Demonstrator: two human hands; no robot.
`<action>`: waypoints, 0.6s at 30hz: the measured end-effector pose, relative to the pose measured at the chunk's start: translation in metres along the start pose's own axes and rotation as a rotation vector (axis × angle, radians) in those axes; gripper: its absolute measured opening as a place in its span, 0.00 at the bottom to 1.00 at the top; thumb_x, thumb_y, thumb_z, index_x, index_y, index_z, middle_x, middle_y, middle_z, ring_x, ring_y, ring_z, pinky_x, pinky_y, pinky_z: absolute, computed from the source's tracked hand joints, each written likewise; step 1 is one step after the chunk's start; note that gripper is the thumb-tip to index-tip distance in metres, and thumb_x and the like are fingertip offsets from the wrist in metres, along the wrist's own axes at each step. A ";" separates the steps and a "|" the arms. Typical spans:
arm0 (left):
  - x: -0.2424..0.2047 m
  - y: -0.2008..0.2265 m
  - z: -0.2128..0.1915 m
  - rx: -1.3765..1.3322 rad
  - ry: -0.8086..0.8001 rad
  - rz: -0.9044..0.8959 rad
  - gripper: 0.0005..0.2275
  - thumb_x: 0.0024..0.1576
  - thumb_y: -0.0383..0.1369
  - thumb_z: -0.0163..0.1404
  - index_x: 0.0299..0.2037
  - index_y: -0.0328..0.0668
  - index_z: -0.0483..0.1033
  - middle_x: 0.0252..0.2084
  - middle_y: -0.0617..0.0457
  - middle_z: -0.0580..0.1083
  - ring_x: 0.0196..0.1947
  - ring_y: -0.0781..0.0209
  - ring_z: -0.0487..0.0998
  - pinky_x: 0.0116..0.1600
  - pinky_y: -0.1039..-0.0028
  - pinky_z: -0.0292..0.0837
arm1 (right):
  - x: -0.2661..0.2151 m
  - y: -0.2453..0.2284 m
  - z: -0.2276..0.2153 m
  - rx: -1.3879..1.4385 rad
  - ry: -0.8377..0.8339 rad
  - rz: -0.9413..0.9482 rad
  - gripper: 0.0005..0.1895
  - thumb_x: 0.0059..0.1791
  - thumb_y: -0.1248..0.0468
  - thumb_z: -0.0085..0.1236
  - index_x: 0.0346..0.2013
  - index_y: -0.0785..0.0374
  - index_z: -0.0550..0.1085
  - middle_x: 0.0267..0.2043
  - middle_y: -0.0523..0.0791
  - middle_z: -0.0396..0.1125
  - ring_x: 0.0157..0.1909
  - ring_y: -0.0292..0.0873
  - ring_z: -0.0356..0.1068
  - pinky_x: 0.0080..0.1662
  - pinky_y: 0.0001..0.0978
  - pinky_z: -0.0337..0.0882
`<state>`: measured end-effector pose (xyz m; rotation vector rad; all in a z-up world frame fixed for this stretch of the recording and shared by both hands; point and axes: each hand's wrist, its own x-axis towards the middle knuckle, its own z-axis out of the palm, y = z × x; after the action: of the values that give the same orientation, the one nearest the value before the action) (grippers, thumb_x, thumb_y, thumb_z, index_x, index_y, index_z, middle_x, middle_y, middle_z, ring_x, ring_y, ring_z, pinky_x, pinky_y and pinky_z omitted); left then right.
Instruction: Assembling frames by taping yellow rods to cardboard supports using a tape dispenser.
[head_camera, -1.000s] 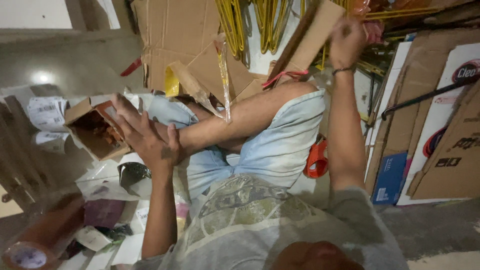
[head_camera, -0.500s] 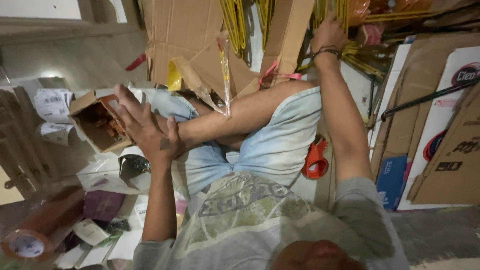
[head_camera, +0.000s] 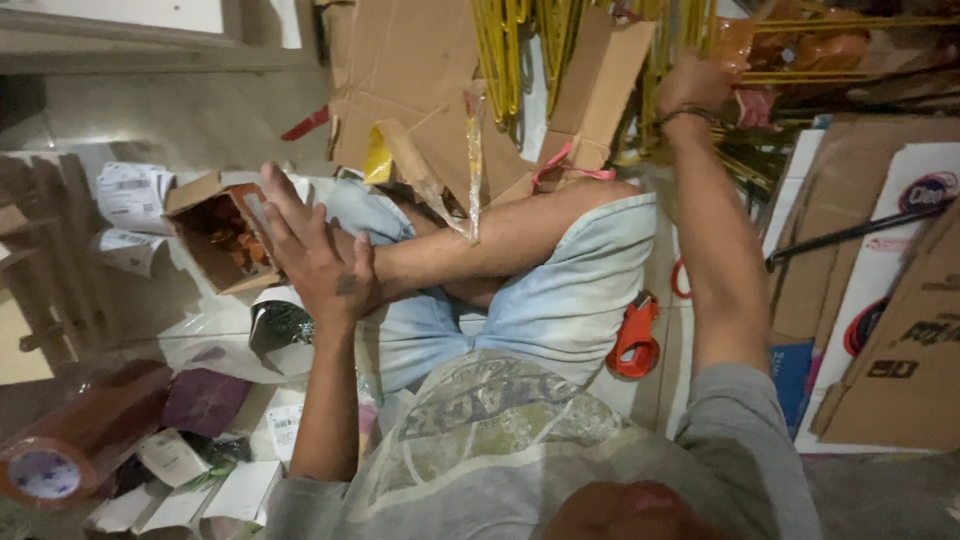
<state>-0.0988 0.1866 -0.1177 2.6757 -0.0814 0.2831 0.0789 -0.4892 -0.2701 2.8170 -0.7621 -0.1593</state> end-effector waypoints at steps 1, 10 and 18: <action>-0.001 -0.002 0.001 0.029 0.019 0.029 0.33 0.75 0.52 0.50 0.88 0.61 0.51 0.87 0.23 0.45 0.87 0.18 0.52 0.85 0.30 0.55 | -0.002 0.006 -0.011 0.061 0.017 0.100 0.12 0.48 0.57 0.72 0.40 0.61 0.88 0.42 0.60 0.79 0.40 0.68 0.83 0.33 0.60 0.84; 0.008 0.008 -0.011 -0.012 -0.049 0.002 0.30 0.71 0.48 0.56 0.77 0.36 0.72 0.86 0.23 0.43 0.87 0.20 0.44 0.87 0.31 0.44 | 0.005 0.166 -0.081 0.290 0.351 0.201 0.11 0.49 0.66 0.66 0.44 0.47 0.78 0.36 0.53 0.83 0.35 0.69 0.82 0.30 0.69 0.76; 0.013 0.018 -0.017 -0.063 0.004 0.000 0.29 0.72 0.50 0.53 0.76 0.39 0.68 0.85 0.22 0.47 0.86 0.20 0.49 0.84 0.30 0.51 | -0.051 0.164 -0.037 0.614 0.221 -0.021 0.11 0.65 0.54 0.67 0.49 0.56 0.76 0.44 0.47 0.78 0.41 0.53 0.77 0.36 0.55 0.72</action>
<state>-0.0911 0.1778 -0.0922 2.6128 -0.0876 0.2817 -0.0391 -0.5949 -0.1931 3.3240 -0.8412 0.4545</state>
